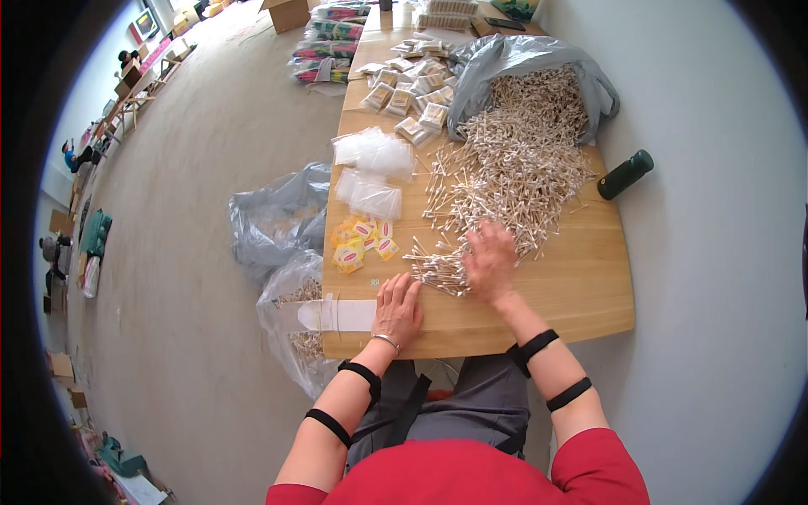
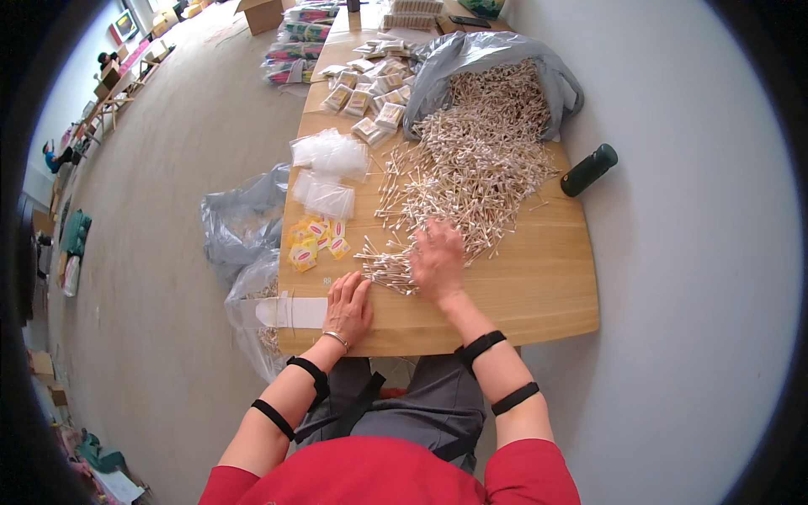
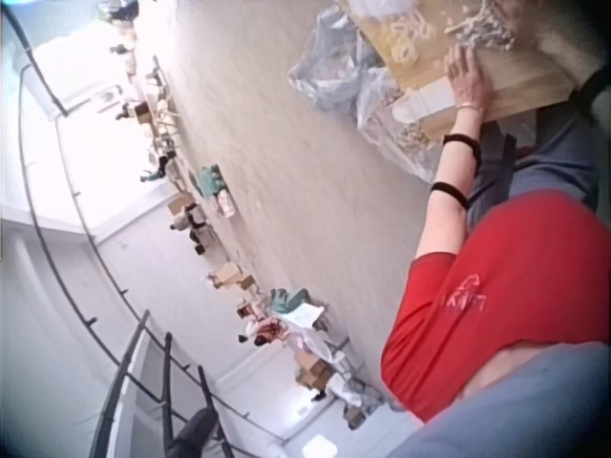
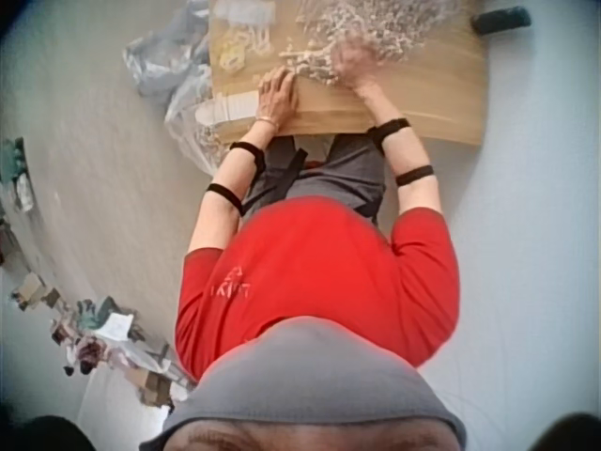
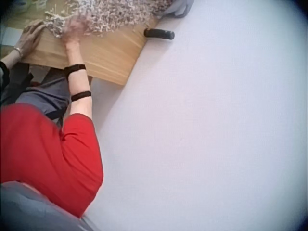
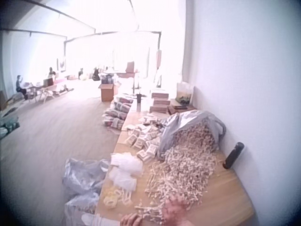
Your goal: Packaging cotton swabs into small plastic bags and sealing them at a manufacturing table.
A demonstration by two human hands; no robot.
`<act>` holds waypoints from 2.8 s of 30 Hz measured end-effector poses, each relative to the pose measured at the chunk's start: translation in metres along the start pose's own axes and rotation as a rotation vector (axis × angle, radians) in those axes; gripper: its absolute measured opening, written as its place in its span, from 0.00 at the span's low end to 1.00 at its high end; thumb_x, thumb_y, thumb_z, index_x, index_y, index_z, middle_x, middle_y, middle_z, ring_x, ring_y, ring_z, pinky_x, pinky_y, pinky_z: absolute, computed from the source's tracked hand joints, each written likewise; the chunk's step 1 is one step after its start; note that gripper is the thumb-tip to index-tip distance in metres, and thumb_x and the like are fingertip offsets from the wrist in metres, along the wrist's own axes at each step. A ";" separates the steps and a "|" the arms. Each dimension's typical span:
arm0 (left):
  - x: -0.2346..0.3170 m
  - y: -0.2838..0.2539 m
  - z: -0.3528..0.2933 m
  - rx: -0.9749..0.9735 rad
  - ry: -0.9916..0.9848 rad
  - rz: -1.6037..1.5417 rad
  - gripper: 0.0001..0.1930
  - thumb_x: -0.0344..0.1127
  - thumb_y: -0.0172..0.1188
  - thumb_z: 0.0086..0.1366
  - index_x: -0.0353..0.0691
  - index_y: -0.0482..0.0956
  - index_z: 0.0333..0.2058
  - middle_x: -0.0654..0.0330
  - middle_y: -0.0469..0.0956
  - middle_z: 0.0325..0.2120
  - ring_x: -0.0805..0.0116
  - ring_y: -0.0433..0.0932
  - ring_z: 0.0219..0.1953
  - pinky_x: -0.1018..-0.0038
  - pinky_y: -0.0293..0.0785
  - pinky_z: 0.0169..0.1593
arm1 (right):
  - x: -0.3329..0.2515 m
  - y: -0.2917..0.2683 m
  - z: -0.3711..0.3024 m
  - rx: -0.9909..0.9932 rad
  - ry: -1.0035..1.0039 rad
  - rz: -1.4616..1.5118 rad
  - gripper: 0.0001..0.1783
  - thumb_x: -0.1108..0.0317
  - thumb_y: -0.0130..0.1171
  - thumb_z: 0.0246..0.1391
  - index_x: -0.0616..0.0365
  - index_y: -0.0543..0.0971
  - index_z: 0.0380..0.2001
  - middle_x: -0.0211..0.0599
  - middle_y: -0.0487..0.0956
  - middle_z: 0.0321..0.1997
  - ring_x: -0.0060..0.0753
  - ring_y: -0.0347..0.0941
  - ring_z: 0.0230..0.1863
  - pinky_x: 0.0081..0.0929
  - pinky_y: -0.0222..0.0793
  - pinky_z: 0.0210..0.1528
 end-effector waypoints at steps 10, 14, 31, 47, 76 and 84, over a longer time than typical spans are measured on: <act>0.006 -0.003 0.003 0.025 0.010 -0.034 0.22 0.32 0.56 0.53 0.42 0.70 0.49 0.55 0.65 0.52 0.57 0.60 0.59 0.60 0.53 0.64 | 0.041 0.035 -0.012 -0.196 0.030 -0.081 0.28 0.50 0.46 0.58 0.48 0.66 0.60 0.30 0.61 0.65 0.44 0.45 0.68 0.55 0.29 0.69; 0.002 -0.006 -0.002 0.040 0.001 -0.036 0.21 0.32 0.56 0.52 0.42 0.70 0.48 0.55 0.66 0.50 0.57 0.61 0.57 0.60 0.53 0.63 | -0.005 0.012 -0.029 -0.090 -0.060 -0.111 0.25 0.52 0.53 0.52 0.48 0.72 0.53 0.31 0.65 0.61 0.44 0.49 0.66 0.55 0.30 0.68; -0.002 -0.004 0.000 0.058 -0.020 -0.114 0.21 0.32 0.59 0.55 0.40 0.69 0.49 0.54 0.63 0.55 0.52 0.59 0.60 0.60 0.56 0.63 | -0.021 0.005 -0.063 0.027 -0.071 0.092 0.18 0.61 0.58 0.48 0.50 0.76 0.45 0.32 0.70 0.50 0.39 0.60 0.56 0.44 0.49 0.63; -0.006 -0.007 -0.003 0.127 -0.009 -0.235 0.14 0.31 0.60 0.56 0.39 0.74 0.43 0.54 0.72 0.44 0.53 0.67 0.52 0.61 0.62 0.60 | 0.025 0.000 -0.058 0.139 0.086 0.044 0.14 0.66 0.60 0.46 0.43 0.80 0.39 0.25 0.74 0.43 0.33 0.65 0.49 0.37 0.56 0.55; 0.018 -0.006 -0.010 0.065 0.175 -0.334 0.05 0.31 0.62 0.55 0.41 0.79 0.32 0.59 0.75 0.32 0.57 0.73 0.42 0.62 0.68 0.55 | 0.026 -0.005 -0.107 0.041 0.497 0.128 0.15 0.63 0.63 0.45 0.52 0.75 0.38 0.36 0.69 0.42 0.42 0.66 0.44 0.41 0.62 0.47; 0.024 -0.003 -0.008 0.038 0.160 -0.381 0.06 0.31 0.61 0.55 0.40 0.79 0.33 0.58 0.75 0.33 0.55 0.72 0.42 0.63 0.68 0.53 | -0.027 0.035 -0.081 -0.016 0.276 0.399 0.05 0.71 0.58 0.47 0.51 0.80 0.30 0.33 0.73 0.35 0.41 0.67 0.42 0.36 0.63 0.46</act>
Point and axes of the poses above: each hand's wrist, its own z-axis towards the middle knuckle, its own y-axis out of the palm, x = y × z, the point moved 9 cm from there along z, towards the middle knuckle
